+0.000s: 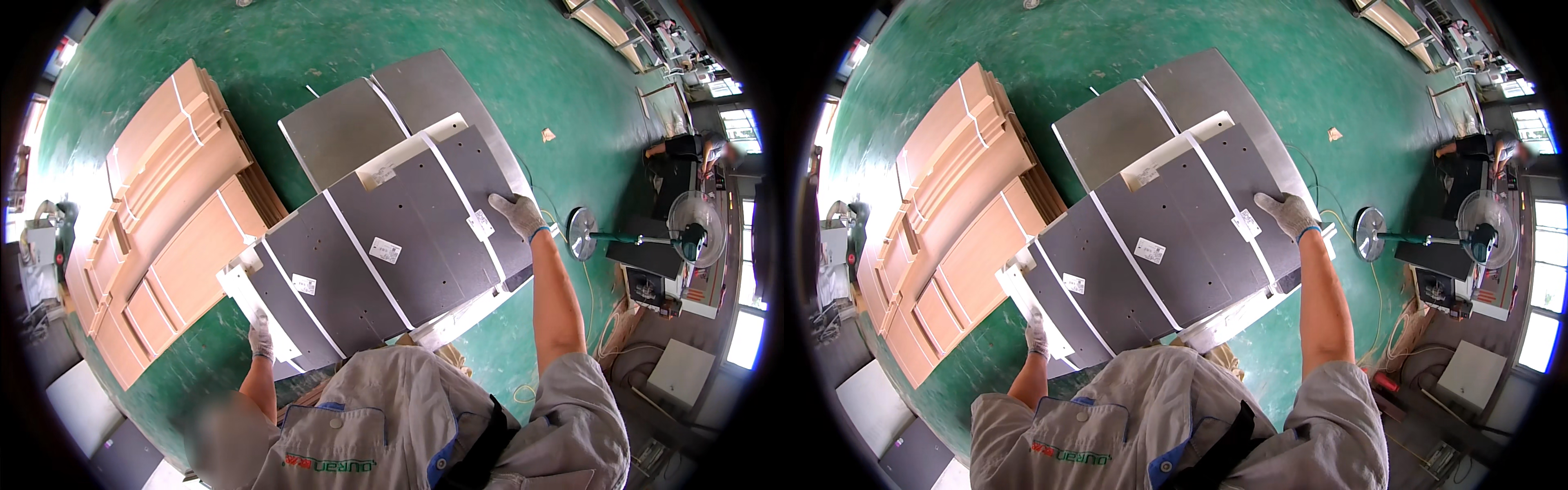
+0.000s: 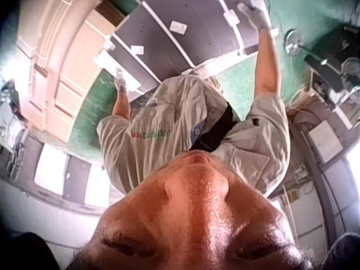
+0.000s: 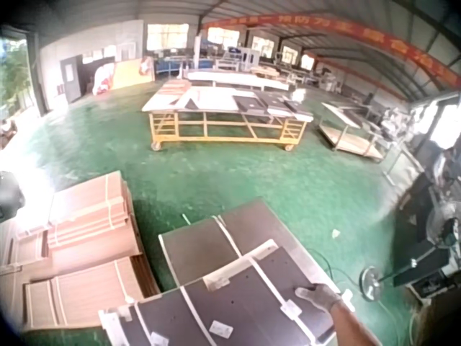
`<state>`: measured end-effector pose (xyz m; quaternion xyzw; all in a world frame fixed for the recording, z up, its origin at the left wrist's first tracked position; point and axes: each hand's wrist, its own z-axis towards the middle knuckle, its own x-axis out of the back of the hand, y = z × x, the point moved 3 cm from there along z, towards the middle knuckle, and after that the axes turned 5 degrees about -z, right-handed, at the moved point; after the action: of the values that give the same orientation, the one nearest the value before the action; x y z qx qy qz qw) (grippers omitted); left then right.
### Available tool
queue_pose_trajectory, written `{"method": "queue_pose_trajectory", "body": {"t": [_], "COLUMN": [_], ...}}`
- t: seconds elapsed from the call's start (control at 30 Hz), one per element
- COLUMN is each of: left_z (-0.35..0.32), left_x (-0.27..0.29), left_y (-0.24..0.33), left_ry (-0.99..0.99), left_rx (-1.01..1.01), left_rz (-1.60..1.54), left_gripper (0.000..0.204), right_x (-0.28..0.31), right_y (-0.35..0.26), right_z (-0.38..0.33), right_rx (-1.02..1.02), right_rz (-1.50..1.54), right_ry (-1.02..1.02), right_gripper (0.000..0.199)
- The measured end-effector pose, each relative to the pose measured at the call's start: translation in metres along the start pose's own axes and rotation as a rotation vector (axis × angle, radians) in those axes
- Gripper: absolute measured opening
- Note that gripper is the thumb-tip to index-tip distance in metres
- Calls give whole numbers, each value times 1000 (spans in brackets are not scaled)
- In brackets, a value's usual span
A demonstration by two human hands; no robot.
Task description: The person stacks dark gray rectangular panels on a workbench, aligns them, and secures the stack with white plastic straps. The person then lifts the strapped stack and places it onto a larger pile of similar panels.
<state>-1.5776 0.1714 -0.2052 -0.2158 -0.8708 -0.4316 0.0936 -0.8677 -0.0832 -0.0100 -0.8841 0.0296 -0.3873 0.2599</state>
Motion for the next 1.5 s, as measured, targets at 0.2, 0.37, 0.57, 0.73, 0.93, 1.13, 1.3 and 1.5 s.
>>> {"method": "queue_pose_trajectory", "body": {"t": [0.2,0.37,0.57,0.73,0.93,1.13,1.3,1.5], "left_z": [0,-3,-16,-14,2,2,-22,23], "left_x": [-2,0,-3,-6,-12,0,-5,4], "left_y": [1,6,42,41,26,9,40,11], "left_ry": [-14,0,77,139,85,-60,-257,-245], "left_rx": [48,26,146,91,150,191,118,108], "left_rz": [-87,-47,-96,-104,-116,-65,-77,-11], "left_gripper": [81,82,77,70,74,95,96,101], "right_x": [-3,-1,-2,1,5,-42,-186,-263], "right_y": [5,8,6,-1,13,41,106,81], "right_z": [-1,3,8,11,-7,-126,-230,-319], "right_rx": [113,16,-34,47,-2,337,294,408], "right_rz": [-8,-65,-49,-5,-123,-180,165,69], "right_ry": [115,19,33,73,256,1012,814,232], "right_gripper": [72,76,91,88,83,52,28,16]}}
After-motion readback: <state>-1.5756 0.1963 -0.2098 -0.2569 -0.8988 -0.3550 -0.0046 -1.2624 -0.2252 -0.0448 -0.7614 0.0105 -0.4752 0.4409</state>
